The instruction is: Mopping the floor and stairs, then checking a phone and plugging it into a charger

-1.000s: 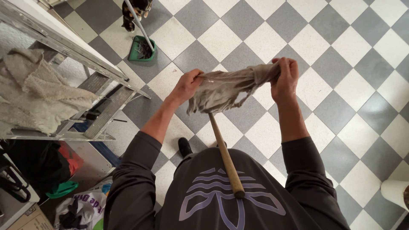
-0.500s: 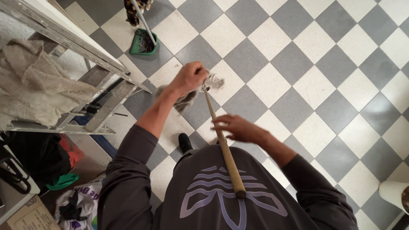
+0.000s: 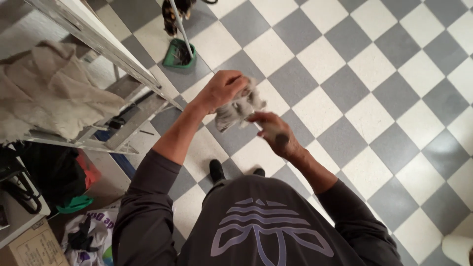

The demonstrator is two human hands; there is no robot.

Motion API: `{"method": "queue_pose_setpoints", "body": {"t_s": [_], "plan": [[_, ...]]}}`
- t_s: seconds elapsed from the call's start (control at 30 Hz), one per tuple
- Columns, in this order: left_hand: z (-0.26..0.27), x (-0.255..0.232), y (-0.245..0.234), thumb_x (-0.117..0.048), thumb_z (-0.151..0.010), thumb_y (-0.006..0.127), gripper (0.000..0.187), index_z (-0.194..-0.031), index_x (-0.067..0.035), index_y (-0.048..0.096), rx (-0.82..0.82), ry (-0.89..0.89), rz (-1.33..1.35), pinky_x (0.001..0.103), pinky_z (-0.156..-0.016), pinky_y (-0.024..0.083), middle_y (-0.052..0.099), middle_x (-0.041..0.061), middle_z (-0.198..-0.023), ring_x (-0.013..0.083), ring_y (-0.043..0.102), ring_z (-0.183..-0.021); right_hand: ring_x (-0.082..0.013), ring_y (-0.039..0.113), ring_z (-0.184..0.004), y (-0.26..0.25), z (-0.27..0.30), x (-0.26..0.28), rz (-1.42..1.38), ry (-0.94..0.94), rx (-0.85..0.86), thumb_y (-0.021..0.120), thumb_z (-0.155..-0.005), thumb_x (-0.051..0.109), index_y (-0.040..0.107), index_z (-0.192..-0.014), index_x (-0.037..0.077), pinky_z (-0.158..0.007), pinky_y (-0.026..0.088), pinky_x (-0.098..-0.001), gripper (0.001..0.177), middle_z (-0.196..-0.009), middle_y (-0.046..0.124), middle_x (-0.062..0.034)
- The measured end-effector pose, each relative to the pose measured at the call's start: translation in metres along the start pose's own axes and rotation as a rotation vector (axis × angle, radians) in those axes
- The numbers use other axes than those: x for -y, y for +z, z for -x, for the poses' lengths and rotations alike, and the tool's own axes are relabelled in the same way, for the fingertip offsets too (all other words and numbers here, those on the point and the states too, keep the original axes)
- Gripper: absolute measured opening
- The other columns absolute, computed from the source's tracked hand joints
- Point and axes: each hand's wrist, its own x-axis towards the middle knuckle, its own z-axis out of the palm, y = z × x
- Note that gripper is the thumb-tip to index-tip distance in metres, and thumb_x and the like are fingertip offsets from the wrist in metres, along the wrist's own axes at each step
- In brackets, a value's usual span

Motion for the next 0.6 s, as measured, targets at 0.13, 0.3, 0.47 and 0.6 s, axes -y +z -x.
{"method": "queue_pose_setpoints", "body": {"t_s": [0.13,0.3,0.47,0.6], "plan": [[-0.013,-0.076,-0.009,-0.038,-0.1,0.057,0.038,-0.074,-0.011,0.057,-0.016,0.144,-0.039,0.04,-0.065,0.042,0.048,0.005,-0.063,0.0186,0.046,-0.067,-0.0334,0.071,-0.112,-0.008,-0.041,0.015,-0.041,-0.257,-0.03,0.052,-0.104,0.041,0.043,-0.149,0.002,-0.098,0.056,-0.0456,0.061,-0.123,0.068,-0.0172],[-0.014,-0.176,-0.031,-0.027,-0.108,0.047,0.032,-0.078,-0.016,0.044,-0.018,0.581,-0.226,0.033,-0.058,0.033,0.044,-0.002,-0.069,0.0113,0.039,-0.064,-0.0438,0.067,-0.091,-0.01,-0.088,0.013,0.22,-0.297,-0.128,0.039,-0.111,0.034,0.054,-0.123,-0.001,-0.075,0.05,-0.053,0.04,-0.108,0.068,-0.0254],[-0.008,-0.203,-0.032,-0.019,-0.105,0.056,0.017,-0.101,-0.004,0.063,-0.015,0.784,-0.472,0.028,-0.058,0.053,0.054,0.009,-0.1,0.017,0.058,-0.074,-0.0362,0.069,-0.08,-0.019,-0.122,0.029,0.168,-0.191,-0.11,0.031,-0.108,0.052,0.044,-0.118,0.002,-0.063,0.058,-0.047,0.052,-0.099,0.068,-0.0227],[0.003,-0.193,-0.024,0.007,-0.096,0.071,0.021,-0.108,-0.005,0.059,-0.068,0.865,-0.647,0.035,-0.063,0.064,0.04,0.009,-0.112,0.0237,0.061,-0.084,-0.0438,0.066,-0.077,-0.028,-0.122,0.034,0.202,-0.005,-0.086,0.043,-0.107,0.036,0.042,-0.129,0.001,-0.06,0.042,-0.0519,0.042,-0.097,0.067,-0.0287]]}}
